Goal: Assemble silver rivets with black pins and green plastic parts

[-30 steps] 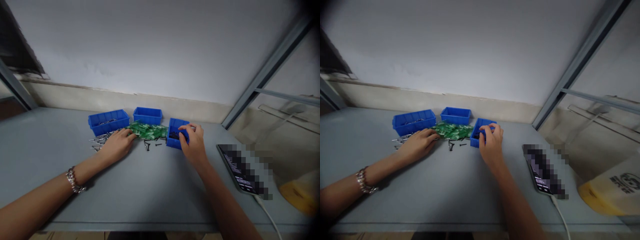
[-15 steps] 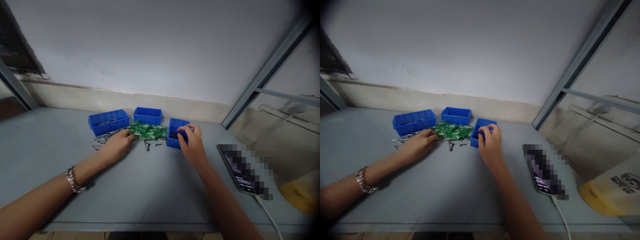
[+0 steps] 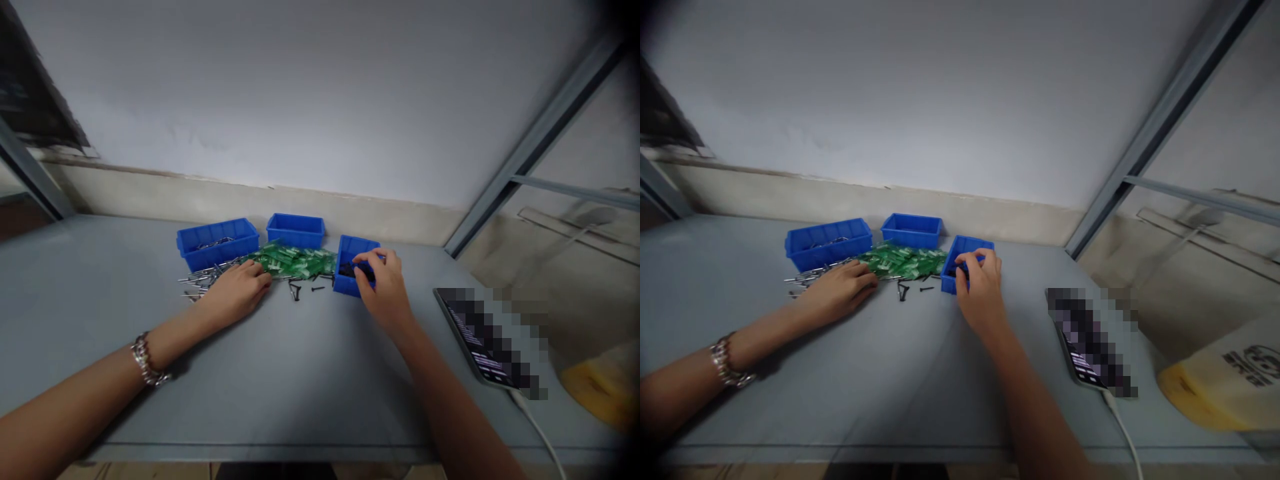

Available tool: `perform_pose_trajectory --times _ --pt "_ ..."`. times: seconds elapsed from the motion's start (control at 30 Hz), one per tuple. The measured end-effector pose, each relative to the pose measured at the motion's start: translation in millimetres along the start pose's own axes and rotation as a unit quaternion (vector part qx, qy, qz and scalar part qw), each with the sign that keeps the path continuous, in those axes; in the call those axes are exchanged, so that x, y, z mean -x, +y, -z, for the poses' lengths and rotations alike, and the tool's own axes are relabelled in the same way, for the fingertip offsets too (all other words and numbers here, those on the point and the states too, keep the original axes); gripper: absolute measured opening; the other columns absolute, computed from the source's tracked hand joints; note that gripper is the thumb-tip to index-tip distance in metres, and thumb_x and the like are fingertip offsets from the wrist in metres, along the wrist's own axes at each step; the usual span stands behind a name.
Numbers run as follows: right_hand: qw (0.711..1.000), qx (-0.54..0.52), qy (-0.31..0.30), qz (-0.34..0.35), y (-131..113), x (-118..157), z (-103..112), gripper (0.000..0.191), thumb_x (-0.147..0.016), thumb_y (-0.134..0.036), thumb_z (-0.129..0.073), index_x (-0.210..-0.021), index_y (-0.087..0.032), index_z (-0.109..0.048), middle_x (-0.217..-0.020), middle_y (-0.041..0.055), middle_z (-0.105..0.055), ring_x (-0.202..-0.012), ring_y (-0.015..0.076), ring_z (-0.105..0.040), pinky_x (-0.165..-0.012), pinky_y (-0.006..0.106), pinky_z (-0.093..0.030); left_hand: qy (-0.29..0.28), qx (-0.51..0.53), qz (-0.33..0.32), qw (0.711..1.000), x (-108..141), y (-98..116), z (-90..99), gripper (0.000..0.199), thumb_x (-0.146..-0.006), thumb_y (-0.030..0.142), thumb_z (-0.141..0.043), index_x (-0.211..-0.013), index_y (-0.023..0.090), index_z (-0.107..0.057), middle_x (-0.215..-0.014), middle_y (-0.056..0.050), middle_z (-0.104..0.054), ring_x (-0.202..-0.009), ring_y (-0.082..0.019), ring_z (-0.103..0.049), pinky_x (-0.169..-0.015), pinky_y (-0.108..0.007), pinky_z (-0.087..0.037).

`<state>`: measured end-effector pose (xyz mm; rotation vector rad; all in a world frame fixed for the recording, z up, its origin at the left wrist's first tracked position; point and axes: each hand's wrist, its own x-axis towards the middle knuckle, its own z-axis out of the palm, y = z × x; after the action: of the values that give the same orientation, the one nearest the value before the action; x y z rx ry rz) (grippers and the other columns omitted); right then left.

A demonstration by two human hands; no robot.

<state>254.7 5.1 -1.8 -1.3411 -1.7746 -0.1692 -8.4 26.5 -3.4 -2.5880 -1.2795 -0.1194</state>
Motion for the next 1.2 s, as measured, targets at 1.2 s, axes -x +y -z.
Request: perform_pose_trajectory --times 1.2 --pt "1.000 0.000 -0.012 0.003 -1 0 -2 0.019 -0.078 -0.019 -0.043 -0.089 -0.018 -0.058 -0.098 0.0106 -0.045 -0.096 0.0226 -0.044 -0.086 0.041 -0.038 -0.044 -0.031 -0.066 0.996 9 10 -6.8 0.044 -0.073 0.002 -0.031 -0.113 0.018 -0.042 -0.103 -0.010 -0.047 -0.057 -0.012 -0.053 -0.058 -0.028 -0.043"
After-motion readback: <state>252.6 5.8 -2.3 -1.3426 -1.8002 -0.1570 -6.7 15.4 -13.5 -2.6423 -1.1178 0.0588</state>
